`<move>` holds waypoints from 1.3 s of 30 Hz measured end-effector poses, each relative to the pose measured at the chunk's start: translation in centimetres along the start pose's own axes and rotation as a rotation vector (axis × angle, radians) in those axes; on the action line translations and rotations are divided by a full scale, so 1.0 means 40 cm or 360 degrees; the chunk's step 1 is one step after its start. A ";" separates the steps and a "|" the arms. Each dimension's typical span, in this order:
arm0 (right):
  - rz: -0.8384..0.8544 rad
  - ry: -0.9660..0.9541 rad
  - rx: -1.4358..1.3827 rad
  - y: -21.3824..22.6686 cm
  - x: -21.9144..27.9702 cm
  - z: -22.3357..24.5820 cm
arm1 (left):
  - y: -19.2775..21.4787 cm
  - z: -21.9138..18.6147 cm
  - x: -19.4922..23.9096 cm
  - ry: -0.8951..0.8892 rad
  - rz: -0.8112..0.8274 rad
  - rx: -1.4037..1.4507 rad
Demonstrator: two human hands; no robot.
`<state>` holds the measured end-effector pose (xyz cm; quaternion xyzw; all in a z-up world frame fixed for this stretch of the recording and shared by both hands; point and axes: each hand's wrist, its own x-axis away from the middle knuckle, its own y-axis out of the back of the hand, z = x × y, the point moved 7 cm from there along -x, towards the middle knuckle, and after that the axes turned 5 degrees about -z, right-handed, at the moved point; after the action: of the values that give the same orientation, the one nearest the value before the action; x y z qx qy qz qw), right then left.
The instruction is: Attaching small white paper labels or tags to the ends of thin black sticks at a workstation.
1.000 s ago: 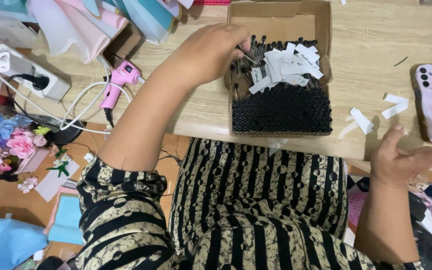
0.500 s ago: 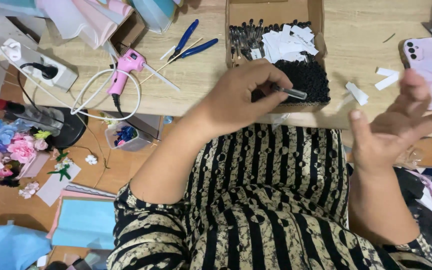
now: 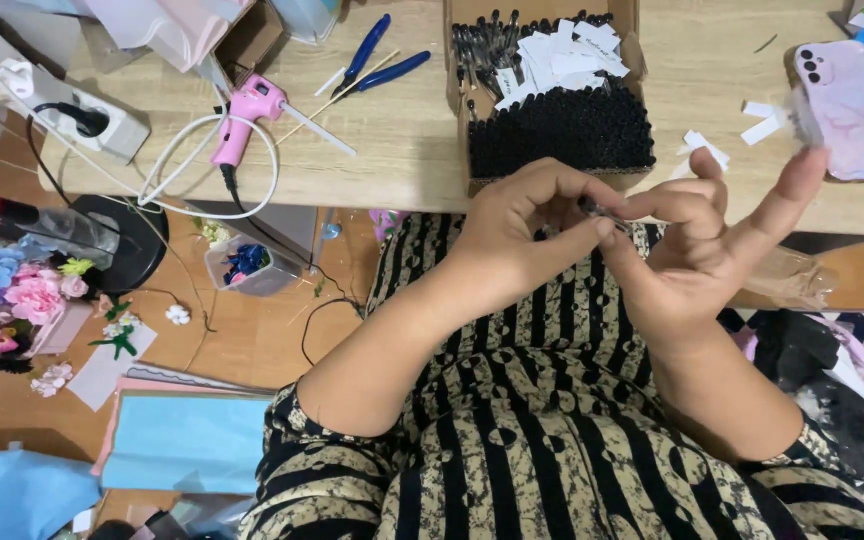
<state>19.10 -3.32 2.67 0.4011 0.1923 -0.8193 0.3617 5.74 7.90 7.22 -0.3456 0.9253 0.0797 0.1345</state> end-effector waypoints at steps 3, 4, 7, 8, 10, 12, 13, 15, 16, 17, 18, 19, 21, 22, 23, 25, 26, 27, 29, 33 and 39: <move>-0.0064 -0.0233 -0.0044 0.006 0.012 -0.020 | -0.033 0.060 0.009 0.0046 -0.0119 0.0297; -0.0092 -0.0357 -0.0118 0.010 0.014 -0.034 | -0.041 0.079 0.013 0.0026 -0.0178 0.0401; -0.0117 -0.0564 -0.0297 0.006 0.005 -0.046 | -0.055 0.095 0.021 -0.0094 -0.0259 0.0656; -0.0113 -0.0657 -0.0400 0.003 0.004 -0.047 | -0.056 0.090 0.027 -0.0184 -0.0284 0.0810; -0.0092 -0.0730 -0.0419 0.011 0.005 -0.055 | -0.047 0.105 0.030 -0.0198 -0.0346 0.0993; -0.0068 -0.0799 -0.0446 0.023 0.001 -0.070 | -0.030 0.116 0.030 -0.0217 -0.0411 0.1169; -0.0020 -0.0854 -0.0648 0.022 0.000 -0.079 | -0.021 0.126 0.029 -0.0156 -0.0452 0.1222; 0.0026 -0.0913 -0.0849 0.025 -0.004 -0.084 | -0.016 0.144 0.030 -0.0089 -0.0494 0.1276; 0.0101 -0.0958 -0.0995 0.013 -0.007 -0.080 | -0.015 0.149 0.031 -0.0090 -0.0514 0.1233; 0.0178 -0.1002 -0.1141 0.001 -0.010 -0.074 | -0.014 0.154 0.032 -0.0091 -0.0533 0.1191; 0.0177 -0.1006 -0.1145 -0.004 -0.015 -0.069 | -0.014 0.156 0.036 -0.0088 -0.0537 0.1187; 0.0205 -0.1047 -0.1172 -0.012 -0.017 -0.064 | -0.017 0.157 0.039 -0.0076 -0.0525 0.1142; 0.0229 -0.1082 -0.1199 -0.019 -0.026 -0.060 | -0.014 0.156 0.037 -0.0067 -0.0506 0.1095; 0.0247 -0.1068 -0.1194 -0.018 -0.028 -0.059 | -0.005 0.146 0.038 -0.0168 -0.0542 0.0927; 0.0265 -0.1054 -0.1189 -0.016 -0.029 -0.057 | 0.003 0.136 0.040 -0.0268 -0.0576 0.0758; 0.0243 -0.1067 -0.1145 -0.009 -0.045 -0.053 | 0.010 0.136 0.044 -0.0214 -0.0591 0.0745; 0.0226 -0.1076 -0.1101 -0.004 -0.054 -0.053 | 0.014 0.139 0.045 -0.0167 -0.0607 0.0733; 0.0226 -0.1073 -0.1099 -0.001 -0.052 -0.057 | 0.016 0.135 0.043 -0.0168 -0.0605 0.0734; 0.0136 -0.0873 -0.0641 0.028 -0.056 -0.061 | 0.018 0.128 0.044 -0.0173 -0.0588 0.0810; 0.0164 -0.0578 -0.0306 0.032 -0.082 -0.018 | 0.006 0.141 0.048 -0.0079 -0.0535 0.0822; 0.0198 -0.0322 -0.0013 0.037 -0.105 0.028 | 0.000 0.150 0.054 -0.0043 -0.0529 0.0802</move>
<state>21.37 -3.15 6.66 0.3261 0.1329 -0.8308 0.4311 5.35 8.02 0.87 -0.4470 0.8448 -0.1708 0.2395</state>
